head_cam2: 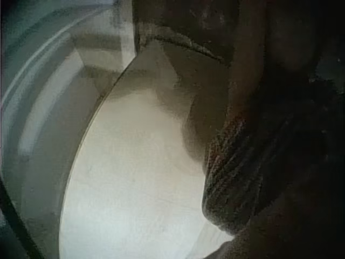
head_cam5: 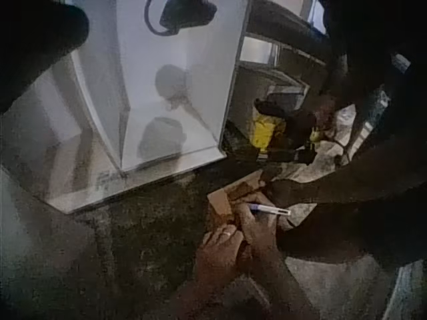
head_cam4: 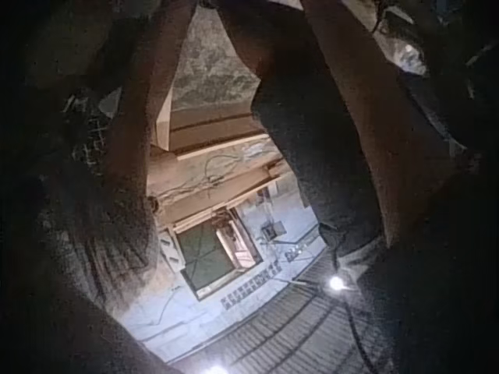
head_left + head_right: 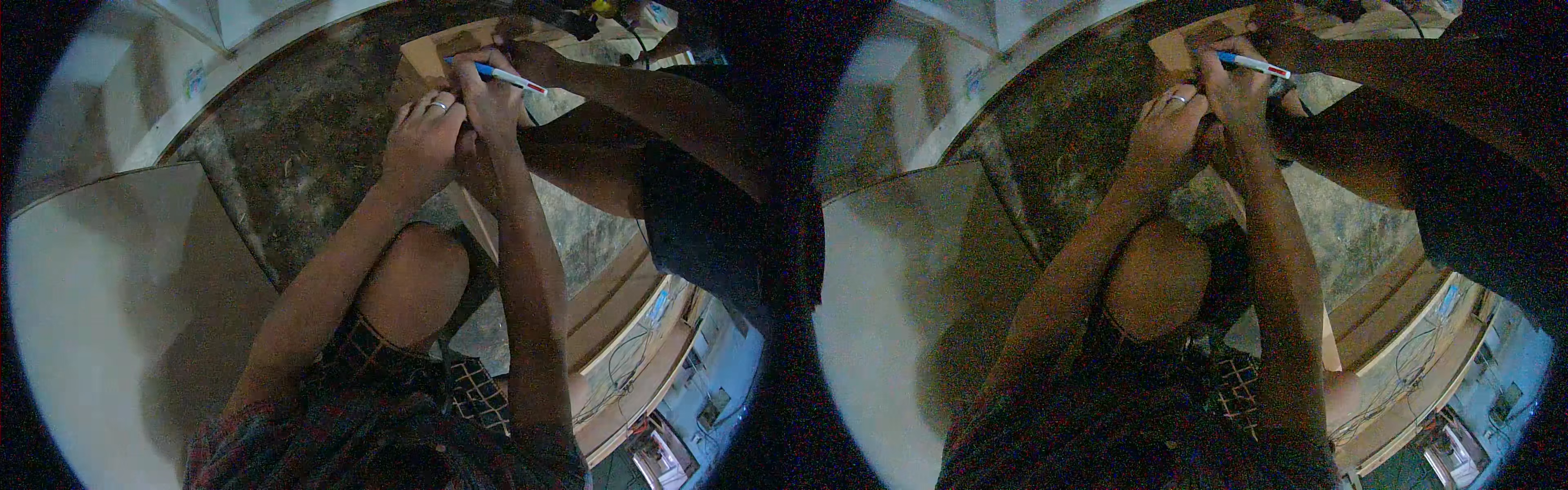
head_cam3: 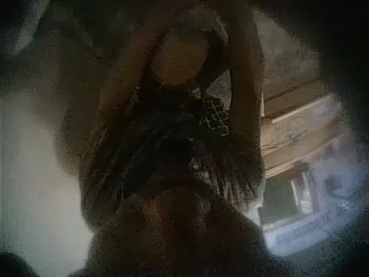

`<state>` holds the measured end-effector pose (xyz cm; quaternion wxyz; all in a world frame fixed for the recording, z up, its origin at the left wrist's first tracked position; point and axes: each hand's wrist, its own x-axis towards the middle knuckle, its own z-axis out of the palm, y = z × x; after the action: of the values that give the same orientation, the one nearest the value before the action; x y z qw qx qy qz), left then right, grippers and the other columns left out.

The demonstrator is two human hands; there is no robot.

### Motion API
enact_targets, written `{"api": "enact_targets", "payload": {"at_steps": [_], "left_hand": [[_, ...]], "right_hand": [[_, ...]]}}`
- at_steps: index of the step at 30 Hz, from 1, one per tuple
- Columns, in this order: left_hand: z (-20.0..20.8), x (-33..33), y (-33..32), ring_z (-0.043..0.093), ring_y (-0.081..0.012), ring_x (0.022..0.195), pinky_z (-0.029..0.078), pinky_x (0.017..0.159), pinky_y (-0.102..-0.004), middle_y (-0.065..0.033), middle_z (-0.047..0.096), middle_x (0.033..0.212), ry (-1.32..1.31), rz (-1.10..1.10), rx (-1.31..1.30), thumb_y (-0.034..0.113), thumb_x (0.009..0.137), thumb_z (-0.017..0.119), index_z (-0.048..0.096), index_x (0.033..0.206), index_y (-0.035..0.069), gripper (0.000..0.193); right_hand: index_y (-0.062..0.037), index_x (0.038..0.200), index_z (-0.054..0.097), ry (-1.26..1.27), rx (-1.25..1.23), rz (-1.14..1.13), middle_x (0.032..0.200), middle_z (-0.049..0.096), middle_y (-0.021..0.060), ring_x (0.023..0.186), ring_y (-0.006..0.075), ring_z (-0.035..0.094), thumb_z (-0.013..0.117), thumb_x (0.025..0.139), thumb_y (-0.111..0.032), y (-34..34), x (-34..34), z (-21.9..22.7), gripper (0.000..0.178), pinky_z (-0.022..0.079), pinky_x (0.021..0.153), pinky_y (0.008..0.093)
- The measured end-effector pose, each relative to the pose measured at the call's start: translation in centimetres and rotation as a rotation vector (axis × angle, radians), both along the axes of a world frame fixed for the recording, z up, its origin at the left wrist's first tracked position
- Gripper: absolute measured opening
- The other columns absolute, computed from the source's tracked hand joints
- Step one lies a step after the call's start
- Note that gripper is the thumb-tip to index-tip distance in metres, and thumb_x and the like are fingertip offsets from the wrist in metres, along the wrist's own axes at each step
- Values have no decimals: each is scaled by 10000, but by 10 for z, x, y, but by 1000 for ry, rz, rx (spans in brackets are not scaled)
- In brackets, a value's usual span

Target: The person measures and marks wooden planks on the floor and a workbench using metal rulers, a measuring tape, and a marker.

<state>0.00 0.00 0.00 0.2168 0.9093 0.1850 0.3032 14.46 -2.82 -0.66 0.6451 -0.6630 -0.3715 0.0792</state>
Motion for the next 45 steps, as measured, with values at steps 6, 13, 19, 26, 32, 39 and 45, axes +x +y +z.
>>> {"api": "enact_targets", "payload": {"at_steps": [6, 13, 19, 26, 32, 39, 45], "left_hand": [[12, -1, 2, 575, -329, 1157, 445, 952, -470, -147, 604, 1140, 92, -12, -36, 262, 858, 645, 593, 1003, 70, 246], [12, 3, 3, 554, -349, 1196, 423, 977, -522, -154, 608, 1168, 71, 10, -22, 289, 872, 623, 590, 1036, 51, 291], [9, 5, 16, 591, -396, 1156, 484, 991, -451, -222, 624, 1233, 81, -158, -81, 287, 947, 597, 623, 1141, 31, 322], [-4, 26, 13, 567, -420, 1182, 469, 967, -503, -230, 618, 1224, -58, -294, 203, 367, 961, 584, 602, 1160, 10, 408], [42, 10, 29, 588, -365, 1152, 496, 948, -447, -199, 596, 1238, 125, -216, 207, 302, 914, 656, 523, 1280, 33, 473], [191, -24, -61, 525, -312, 1250, 466, 1012, -404, -130, 539, 1382, -268, 50, -1147, 227, 965, 607, 451, 1411, 44, 507], [263, -93, -99, 573, -323, 1161, 457, 1022, -424, -180, 563, 1335, 500, 223, 9, 297, 891, 719, 485, 1361, 8, 600]], "right_hand": [[-8, 878, 631, -131, 150, 17, 759, 653, 83, 680, 147, 612, 706, 838, -73, 6, -4, 7, 107, 505, 628, 298], [-27, 902, 637, -225, 112, -291, 793, 662, 128, 701, 246, 644, 660, 912, -140, -9, -22, 31, 116, 509, 648, 360], [-71, 1255, 572, -500, -625, -184, 1103, 661, 186, 1030, 384, 632, 664, 931, -275, -152, -49, 28, 393, 493, 920, 486], [-66, 1295, 505, -363, -993, -167, 1100, 653, 225, 1062, 430, 616, 707, 854, -276, -314, -79, 34, 528, 481, 931, 526], [-100, 1290, 491, -501, -721, -187, 970, 676, 243, 800, 391, 686, 670, 878, -268, -310, -77, 29, 480, 516, 866, 523], [-122, 1318, 574, -350, -812, -144, 1234, 647, 178, 1093, 343, 653, 583, 920, -203, -360, -99, 115, 407, 564, 850, 457], [-151, 1057, 682, -230, -706, -22, 928, 674, 123, 903, 334, 669, 617, 829, -162, -432, -101, 213, 238, 549, 739, 449]]}}
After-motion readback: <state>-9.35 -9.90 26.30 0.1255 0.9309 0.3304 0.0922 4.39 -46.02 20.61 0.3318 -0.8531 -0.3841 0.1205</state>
